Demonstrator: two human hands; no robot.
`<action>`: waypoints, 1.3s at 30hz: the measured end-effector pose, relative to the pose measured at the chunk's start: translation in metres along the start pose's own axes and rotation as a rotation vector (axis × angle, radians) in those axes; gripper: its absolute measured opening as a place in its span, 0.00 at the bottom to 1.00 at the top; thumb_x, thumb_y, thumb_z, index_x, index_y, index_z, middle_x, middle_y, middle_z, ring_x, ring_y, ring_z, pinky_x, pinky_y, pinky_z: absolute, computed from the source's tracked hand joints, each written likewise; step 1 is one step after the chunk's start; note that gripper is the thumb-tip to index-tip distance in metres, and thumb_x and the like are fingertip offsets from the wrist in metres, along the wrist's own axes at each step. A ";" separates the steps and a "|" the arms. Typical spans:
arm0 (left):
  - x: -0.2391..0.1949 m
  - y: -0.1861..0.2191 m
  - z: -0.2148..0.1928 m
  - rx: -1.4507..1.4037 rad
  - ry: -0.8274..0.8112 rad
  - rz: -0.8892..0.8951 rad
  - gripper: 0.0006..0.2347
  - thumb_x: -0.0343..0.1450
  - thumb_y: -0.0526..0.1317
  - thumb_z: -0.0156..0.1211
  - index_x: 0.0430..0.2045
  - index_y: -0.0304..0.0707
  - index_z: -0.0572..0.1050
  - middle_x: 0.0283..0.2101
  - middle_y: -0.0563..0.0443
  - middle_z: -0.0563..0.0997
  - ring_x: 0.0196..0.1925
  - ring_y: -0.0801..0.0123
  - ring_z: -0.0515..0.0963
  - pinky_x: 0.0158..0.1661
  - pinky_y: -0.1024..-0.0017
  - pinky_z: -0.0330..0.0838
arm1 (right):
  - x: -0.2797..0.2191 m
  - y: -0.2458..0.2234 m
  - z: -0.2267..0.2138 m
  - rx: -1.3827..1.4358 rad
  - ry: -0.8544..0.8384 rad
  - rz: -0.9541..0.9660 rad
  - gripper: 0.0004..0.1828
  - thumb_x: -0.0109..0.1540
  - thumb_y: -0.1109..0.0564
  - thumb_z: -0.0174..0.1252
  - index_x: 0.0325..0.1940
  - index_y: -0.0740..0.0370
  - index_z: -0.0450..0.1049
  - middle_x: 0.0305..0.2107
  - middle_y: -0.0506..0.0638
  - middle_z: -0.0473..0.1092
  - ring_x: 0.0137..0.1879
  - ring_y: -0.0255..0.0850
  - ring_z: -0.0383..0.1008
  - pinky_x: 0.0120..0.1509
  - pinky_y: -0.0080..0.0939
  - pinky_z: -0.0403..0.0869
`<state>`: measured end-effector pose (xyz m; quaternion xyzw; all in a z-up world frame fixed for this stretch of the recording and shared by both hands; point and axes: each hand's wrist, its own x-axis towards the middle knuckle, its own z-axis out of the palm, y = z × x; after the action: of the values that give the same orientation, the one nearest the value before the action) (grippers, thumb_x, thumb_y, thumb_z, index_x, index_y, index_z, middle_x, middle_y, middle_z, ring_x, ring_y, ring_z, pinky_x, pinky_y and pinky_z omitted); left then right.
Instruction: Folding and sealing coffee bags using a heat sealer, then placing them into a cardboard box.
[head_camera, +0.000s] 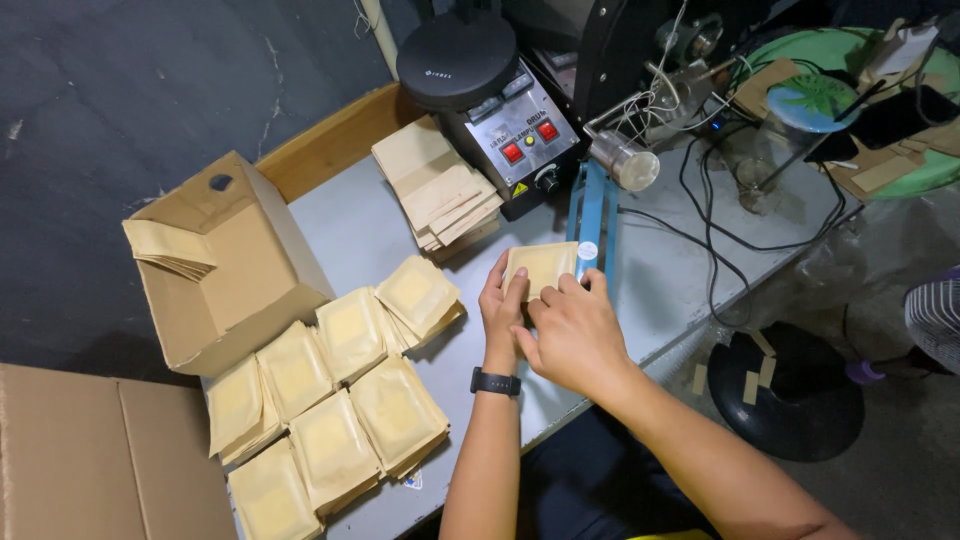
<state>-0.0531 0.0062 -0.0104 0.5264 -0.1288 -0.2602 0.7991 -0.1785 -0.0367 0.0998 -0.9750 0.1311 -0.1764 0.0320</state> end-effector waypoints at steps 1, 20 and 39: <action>0.000 0.000 0.000 0.000 0.000 0.000 0.26 0.73 0.39 0.61 0.68 0.32 0.65 0.50 0.36 0.83 0.47 0.62 0.83 0.51 0.61 0.79 | 0.000 0.000 0.001 0.000 0.001 0.000 0.22 0.62 0.38 0.54 0.31 0.57 0.78 0.26 0.52 0.74 0.39 0.44 0.69 0.62 0.58 0.58; -0.002 0.002 0.001 0.026 -0.001 0.001 0.27 0.73 0.39 0.62 0.68 0.31 0.65 0.50 0.35 0.83 0.47 0.62 0.83 0.51 0.62 0.79 | 0.000 0.001 0.002 0.007 0.012 0.000 0.21 0.61 0.38 0.54 0.29 0.56 0.77 0.26 0.51 0.73 0.39 0.44 0.68 0.61 0.58 0.58; 0.000 0.001 -0.002 0.009 -0.005 0.015 0.27 0.72 0.38 0.63 0.68 0.31 0.64 0.47 0.38 0.84 0.45 0.65 0.82 0.49 0.64 0.80 | -0.001 -0.001 0.000 -0.053 -0.051 -0.005 0.21 0.61 0.38 0.53 0.35 0.56 0.79 0.30 0.52 0.75 0.42 0.44 0.68 0.63 0.59 0.57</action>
<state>-0.0521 0.0080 -0.0107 0.5284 -0.1357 -0.2549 0.7984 -0.1793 -0.0354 0.0994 -0.9800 0.1324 -0.1480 0.0089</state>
